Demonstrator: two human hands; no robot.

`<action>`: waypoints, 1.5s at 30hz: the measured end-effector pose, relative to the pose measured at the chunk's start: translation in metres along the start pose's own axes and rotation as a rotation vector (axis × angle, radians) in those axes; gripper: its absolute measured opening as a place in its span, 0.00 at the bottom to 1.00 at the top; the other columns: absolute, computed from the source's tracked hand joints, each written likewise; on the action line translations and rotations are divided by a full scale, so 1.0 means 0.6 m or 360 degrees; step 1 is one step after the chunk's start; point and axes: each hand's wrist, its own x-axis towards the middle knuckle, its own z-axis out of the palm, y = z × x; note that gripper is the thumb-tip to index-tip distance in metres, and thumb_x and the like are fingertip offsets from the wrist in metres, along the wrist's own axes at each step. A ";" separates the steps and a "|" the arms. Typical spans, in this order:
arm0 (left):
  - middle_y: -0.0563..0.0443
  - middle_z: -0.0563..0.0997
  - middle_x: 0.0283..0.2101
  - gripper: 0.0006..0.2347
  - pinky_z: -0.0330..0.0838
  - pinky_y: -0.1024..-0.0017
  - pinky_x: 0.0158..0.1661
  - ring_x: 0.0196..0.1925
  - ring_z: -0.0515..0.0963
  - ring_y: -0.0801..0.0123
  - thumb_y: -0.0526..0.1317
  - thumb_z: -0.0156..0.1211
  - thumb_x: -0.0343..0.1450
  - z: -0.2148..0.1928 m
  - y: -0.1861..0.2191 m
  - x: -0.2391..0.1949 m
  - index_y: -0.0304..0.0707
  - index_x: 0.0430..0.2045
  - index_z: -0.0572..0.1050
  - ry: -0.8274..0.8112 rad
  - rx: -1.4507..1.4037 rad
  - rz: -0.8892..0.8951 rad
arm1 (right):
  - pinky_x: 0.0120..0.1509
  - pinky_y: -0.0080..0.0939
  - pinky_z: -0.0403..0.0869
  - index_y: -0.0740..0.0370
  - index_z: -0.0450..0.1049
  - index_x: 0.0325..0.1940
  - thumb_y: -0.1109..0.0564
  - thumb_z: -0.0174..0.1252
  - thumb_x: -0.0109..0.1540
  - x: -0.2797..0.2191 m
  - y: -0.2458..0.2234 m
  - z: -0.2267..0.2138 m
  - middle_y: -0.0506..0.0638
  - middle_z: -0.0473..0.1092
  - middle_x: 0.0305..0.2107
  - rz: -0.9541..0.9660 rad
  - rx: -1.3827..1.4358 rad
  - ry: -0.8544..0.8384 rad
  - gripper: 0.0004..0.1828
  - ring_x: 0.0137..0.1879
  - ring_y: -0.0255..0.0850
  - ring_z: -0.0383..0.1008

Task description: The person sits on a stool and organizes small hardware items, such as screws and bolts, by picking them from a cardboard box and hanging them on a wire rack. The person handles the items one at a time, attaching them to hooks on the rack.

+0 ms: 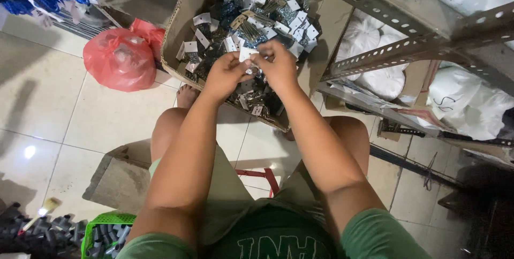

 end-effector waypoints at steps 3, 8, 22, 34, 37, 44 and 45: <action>0.32 0.80 0.42 0.13 0.86 0.55 0.43 0.39 0.85 0.55 0.34 0.63 0.75 -0.006 0.011 -0.003 0.23 0.48 0.72 0.0129 -0.0003 0.0135 | 0.40 0.42 0.77 0.57 0.77 0.47 0.52 0.66 0.63 -0.009 0.004 -0.008 0.51 0.78 0.33 0.0019 0.0128 0.0095 0.11 0.37 0.41 0.80; 0.36 0.78 0.41 0.11 0.88 0.57 0.45 0.40 0.87 0.55 0.33 0.60 0.75 -0.011 0.027 0.008 0.23 0.47 0.70 0.0270 -0.0146 0.0220 | 0.50 0.57 0.79 0.64 0.77 0.53 0.60 0.59 0.63 -0.048 0.063 0.009 0.62 0.77 0.39 -0.0133 -0.0923 -0.0822 0.14 0.49 0.58 0.79; 0.38 0.77 0.40 0.13 0.88 0.57 0.45 0.41 0.85 0.57 0.35 0.61 0.75 -0.003 0.027 0.008 0.22 0.49 0.70 0.0293 -0.0127 0.0195 | 0.55 0.67 0.78 0.50 0.74 0.60 0.51 0.69 0.57 -0.019 0.270 0.109 0.57 0.71 0.53 -0.1219 -0.1191 -0.1480 0.27 0.57 0.62 0.75; 0.33 0.78 0.43 0.15 0.89 0.59 0.45 0.43 0.87 0.54 0.35 0.59 0.76 -0.010 0.028 0.006 0.19 0.51 0.68 0.0322 -0.0154 0.0170 | 0.53 0.59 0.76 0.58 0.76 0.48 0.52 0.60 0.61 -0.023 0.157 -0.001 0.57 0.77 0.39 -0.0603 -0.0811 -0.0925 0.13 0.51 0.57 0.79; 0.33 0.78 0.42 0.15 0.88 0.58 0.45 0.43 0.87 0.52 0.34 0.60 0.75 -0.009 0.022 0.009 0.19 0.51 0.68 0.0323 -0.0187 0.0199 | 0.46 0.60 0.75 0.51 0.71 0.49 0.54 0.62 0.63 -0.027 0.156 -0.015 0.55 0.77 0.34 -0.0491 -0.0323 -0.0573 0.11 0.45 0.58 0.79; 0.30 0.78 0.43 0.14 0.88 0.54 0.44 0.44 0.86 0.50 0.36 0.60 0.76 -0.009 0.017 0.010 0.20 0.49 0.69 0.0259 -0.0120 0.0237 | 0.41 0.36 0.80 0.64 0.61 0.49 0.68 0.46 0.71 -0.040 0.100 -0.053 0.54 0.69 0.35 -0.0198 0.0786 -0.0420 0.05 0.35 0.36 0.73; 0.30 0.77 0.43 0.14 0.88 0.53 0.43 0.43 0.86 0.50 0.36 0.60 0.76 -0.009 0.017 0.011 0.21 0.48 0.69 0.0247 -0.0125 0.0227 | 0.43 0.38 0.81 0.66 0.60 0.50 0.70 0.42 0.71 -0.036 0.106 -0.049 0.55 0.67 0.36 -0.0221 0.0924 -0.0443 0.06 0.38 0.37 0.73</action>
